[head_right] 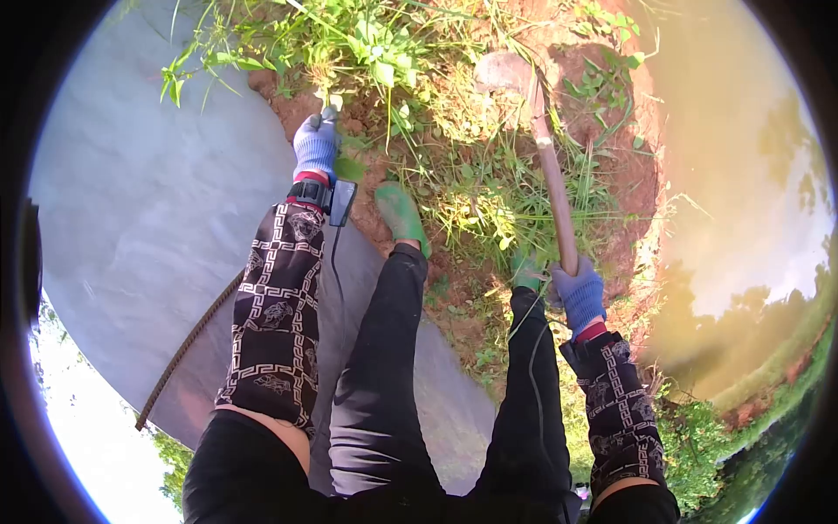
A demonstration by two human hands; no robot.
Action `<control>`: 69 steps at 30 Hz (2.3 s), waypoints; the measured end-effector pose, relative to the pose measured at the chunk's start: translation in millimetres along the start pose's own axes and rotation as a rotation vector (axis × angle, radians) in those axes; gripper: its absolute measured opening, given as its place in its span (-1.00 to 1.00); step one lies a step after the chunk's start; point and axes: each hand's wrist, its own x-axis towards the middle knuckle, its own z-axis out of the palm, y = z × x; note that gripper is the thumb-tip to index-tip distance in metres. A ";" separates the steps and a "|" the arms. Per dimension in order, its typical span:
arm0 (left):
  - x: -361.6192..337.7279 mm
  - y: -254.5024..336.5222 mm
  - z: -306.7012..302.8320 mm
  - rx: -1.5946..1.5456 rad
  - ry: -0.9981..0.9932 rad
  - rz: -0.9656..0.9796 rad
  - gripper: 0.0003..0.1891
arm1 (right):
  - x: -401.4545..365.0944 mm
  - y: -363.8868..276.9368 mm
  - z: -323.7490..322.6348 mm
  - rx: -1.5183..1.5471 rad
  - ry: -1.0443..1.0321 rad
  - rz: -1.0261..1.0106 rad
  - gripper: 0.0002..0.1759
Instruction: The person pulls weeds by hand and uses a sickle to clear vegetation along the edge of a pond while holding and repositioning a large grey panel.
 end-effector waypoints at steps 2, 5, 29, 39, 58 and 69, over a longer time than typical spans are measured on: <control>-6.5 2.6 11.2 0.914 -0.022 0.234 -0.61 | 6.1 4.4 -2.6 0.013 -0.027 0.017 -0.63; -11.7 12.1 29.9 1.099 -0.270 0.177 -0.62 | 20.0 10.1 -5.3 -0.073 -0.024 -0.004 -0.61; 111.8 84.2 97.6 1.323 -0.268 0.399 -0.62 | 43.9 -63.8 49.8 -0.054 -0.116 -0.114 -0.62; 87.8 85.1 83.5 1.459 -0.446 0.408 -0.73 | 92.8 -184.4 126.1 0.226 -0.177 -0.307 -0.58; 44.8 110.4 31.7 1.394 -0.326 0.718 -0.80 | 88.8 -203.7 149.9 0.276 -0.323 -0.167 -0.67; 136.4 96.0 34.8 1.181 -0.186 0.185 -0.26 | 60.8 -179.9 166.3 -0.161 -0.370 -0.148 -0.60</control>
